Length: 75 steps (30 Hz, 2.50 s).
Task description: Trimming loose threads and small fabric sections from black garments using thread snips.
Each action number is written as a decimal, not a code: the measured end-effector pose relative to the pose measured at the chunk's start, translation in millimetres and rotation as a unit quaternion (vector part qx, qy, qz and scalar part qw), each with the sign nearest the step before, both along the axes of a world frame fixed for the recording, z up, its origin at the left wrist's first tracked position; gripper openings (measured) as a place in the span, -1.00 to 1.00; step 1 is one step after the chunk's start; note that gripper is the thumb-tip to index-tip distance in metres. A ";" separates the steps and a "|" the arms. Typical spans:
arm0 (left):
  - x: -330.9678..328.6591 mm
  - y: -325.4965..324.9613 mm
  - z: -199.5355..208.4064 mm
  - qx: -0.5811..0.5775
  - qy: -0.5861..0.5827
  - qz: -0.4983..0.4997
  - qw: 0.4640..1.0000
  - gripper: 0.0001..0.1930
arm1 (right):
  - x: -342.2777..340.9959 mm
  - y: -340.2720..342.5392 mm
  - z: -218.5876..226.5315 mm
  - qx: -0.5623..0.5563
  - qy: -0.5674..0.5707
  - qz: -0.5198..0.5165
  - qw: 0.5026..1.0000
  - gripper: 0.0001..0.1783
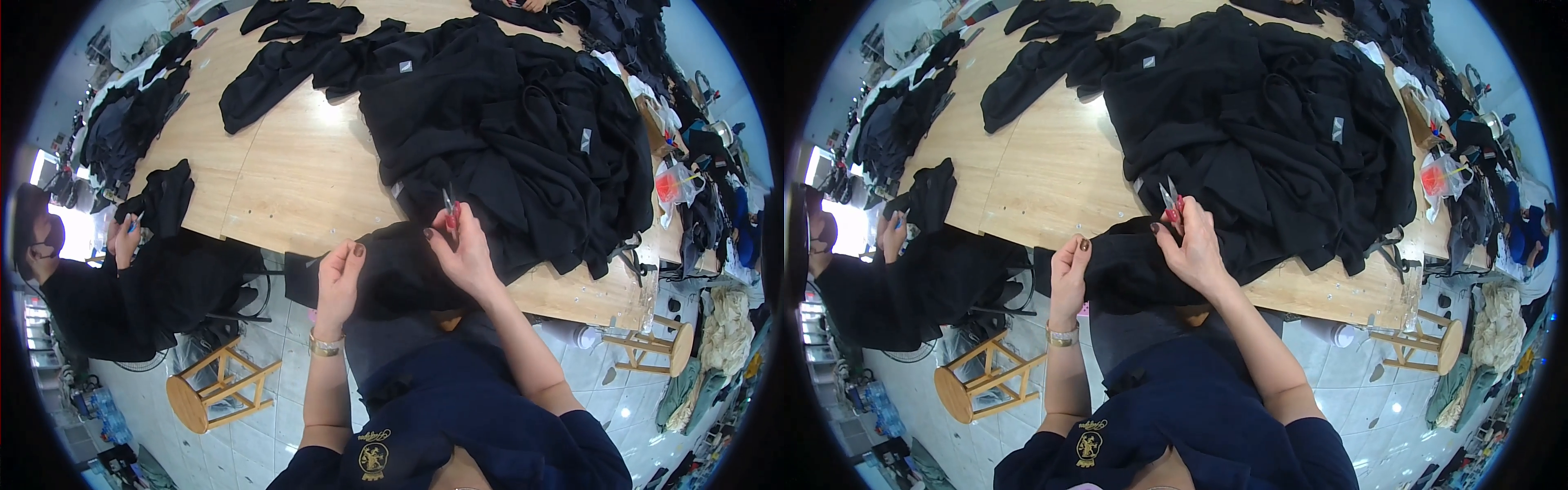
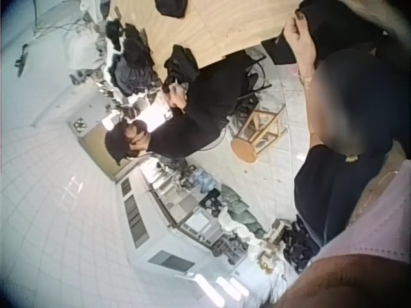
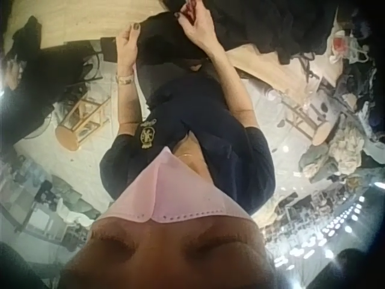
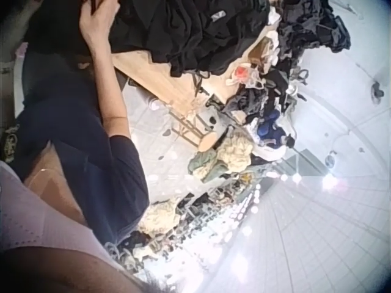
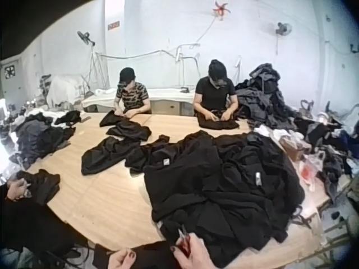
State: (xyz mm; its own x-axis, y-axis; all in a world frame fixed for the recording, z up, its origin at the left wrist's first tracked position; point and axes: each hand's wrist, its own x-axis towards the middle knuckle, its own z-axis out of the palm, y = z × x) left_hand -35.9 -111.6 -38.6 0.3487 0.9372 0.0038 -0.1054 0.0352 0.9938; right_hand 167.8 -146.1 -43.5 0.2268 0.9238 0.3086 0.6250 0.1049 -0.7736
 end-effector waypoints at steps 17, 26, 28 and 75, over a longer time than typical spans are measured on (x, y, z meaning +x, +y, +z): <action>18.6 -13.6 3.8 0.031 0.030 0.017 0.999 -0.85 | 6.5 -26.9 49.2 -0.113 0.520 0.246 0.810 -0.74; 17.3 -14.1 15.6 0.001 -0.056 -0.015 0.998 -0.82 | 16.6 -28.9 33.7 -0.092 0.094 0.168 0.977 -0.69; 15.8 -13.8 15.9 0.004 -0.059 -0.013 0.998 -0.82 | 8.9 -30.8 31.6 -0.045 -0.014 0.151 0.987 -0.61; 10.9 -11.4 21.7 0.067 0.050 -0.072 0.994 -0.78 | 11.1 -25.4 30.9 0.020 -0.113 0.186 0.976 -0.69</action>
State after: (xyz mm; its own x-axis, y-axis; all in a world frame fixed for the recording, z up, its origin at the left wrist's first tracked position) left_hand -25.0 -122.9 -16.8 0.4848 0.8705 0.0842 -0.0094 -0.0911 0.9958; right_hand 178.9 -171.6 -12.6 -0.2008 0.9150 0.3499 0.6914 0.3854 -0.6111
